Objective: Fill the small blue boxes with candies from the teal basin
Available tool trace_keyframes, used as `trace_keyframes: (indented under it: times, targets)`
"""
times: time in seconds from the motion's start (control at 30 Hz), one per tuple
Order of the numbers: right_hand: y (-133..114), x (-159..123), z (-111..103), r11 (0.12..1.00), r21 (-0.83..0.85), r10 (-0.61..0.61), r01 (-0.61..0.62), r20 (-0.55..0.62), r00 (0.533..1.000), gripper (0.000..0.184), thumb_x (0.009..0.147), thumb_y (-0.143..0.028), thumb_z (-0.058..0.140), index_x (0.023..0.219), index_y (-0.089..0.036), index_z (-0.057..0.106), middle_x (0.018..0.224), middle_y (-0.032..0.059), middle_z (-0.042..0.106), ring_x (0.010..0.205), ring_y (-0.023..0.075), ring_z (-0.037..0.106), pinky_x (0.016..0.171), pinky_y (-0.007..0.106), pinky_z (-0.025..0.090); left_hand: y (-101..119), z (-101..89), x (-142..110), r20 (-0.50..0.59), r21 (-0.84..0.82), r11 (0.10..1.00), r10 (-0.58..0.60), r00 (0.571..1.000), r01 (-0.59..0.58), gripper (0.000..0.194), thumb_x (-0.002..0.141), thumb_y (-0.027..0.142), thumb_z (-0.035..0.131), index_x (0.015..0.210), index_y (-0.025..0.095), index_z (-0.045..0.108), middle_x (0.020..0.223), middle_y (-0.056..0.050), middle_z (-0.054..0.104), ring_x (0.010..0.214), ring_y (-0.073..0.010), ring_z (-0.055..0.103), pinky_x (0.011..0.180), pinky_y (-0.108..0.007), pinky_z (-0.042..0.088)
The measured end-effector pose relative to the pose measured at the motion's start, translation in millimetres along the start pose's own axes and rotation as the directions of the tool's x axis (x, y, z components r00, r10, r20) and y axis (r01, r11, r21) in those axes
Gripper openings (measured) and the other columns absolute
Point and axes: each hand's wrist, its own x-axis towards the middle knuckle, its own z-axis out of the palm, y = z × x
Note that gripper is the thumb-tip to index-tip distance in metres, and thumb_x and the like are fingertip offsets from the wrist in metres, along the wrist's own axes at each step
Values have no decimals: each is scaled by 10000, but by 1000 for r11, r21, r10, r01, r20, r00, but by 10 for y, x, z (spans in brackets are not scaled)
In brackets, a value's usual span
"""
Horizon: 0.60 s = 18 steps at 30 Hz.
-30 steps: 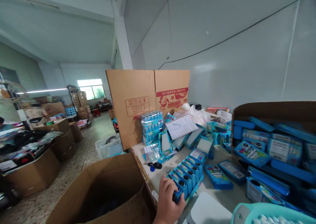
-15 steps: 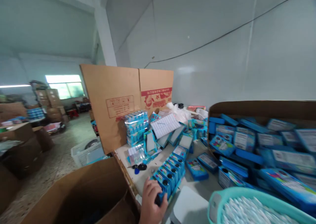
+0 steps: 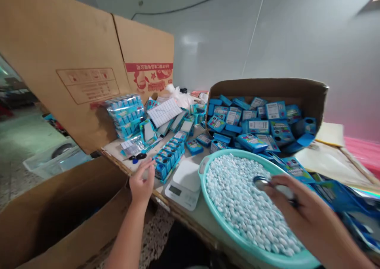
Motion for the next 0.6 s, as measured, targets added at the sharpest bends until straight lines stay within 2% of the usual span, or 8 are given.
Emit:
trace_keyframes:
  times: [0.03,0.1,0.13,0.2,0.27,0.33,0.4,0.6]
  targets:
    - [-91,-25,144,999,36,-4,0,107,994,309,965,-606,637,889,-306,618,688,27,564,575,225,507,520,360,395,164,-4,-31,27,-28,999,-35,999,36,321,966,414,603,1088,173,775,1151,-103,772,1120,-280,716,1019,-449,578]
    - [-281,-54,417,995,103,-15,-7,208,978,288,989,-519,599,840,-275,566,677,-1,524,587,208,473,533,335,354,529,53,-114,177,-132,983,-100,979,125,364,966,453,613,1164,182,754,1074,-81,787,961,-246,756,884,-387,632]
    - [-362,-57,533,992,123,-5,-27,255,967,255,998,-466,588,844,-265,550,705,-5,528,629,206,484,568,328,362,708,108,-163,325,-239,945,-140,935,225,429,947,476,644,1252,183,715,1123,-89,777,942,-242,760,864,-386,639]
    - [-468,-47,705,986,157,-1,-48,300,954,181,995,-367,576,864,-251,531,784,-4,550,718,202,504,644,320,377,1008,248,-268,583,-361,847,-121,803,390,536,892,518,715,1318,195,680,1211,-104,752,957,-249,761,852,-395,649]
    - [-498,-32,795,979,197,-18,-51,332,943,114,991,-292,561,893,-243,529,848,-3,564,787,197,517,702,313,382,1182,400,-369,710,-395,767,-95,698,505,543,855,543,751,1263,186,717,1183,-112,762,952,-266,767,843,-411,657]
    - [-473,-32,821,973,225,-24,-57,343,939,66,986,-244,554,923,-239,536,891,-2,571,823,191,522,726,305,379,1233,536,-447,731,-395,727,-122,671,562,501,846,556,753,1163,168,763,1056,-107,793,885,-269,777,802,-407,667]
    - [-430,-48,818,969,238,-14,-69,330,944,41,981,-225,557,945,-235,541,923,0,575,837,185,524,734,299,375,1214,639,-484,718,-392,713,-159,678,582,488,826,561,767,1096,155,782,958,-99,802,814,-260,779,748,-386,673]
    - [-363,-104,777,952,270,68,-144,271,960,32,994,-246,580,975,-229,560,926,-12,589,853,181,524,737,293,368,1204,746,-410,742,-347,721,-180,646,599,450,811,473,804,1137,165,767,1018,-102,792,906,-231,768,787,-306,652]
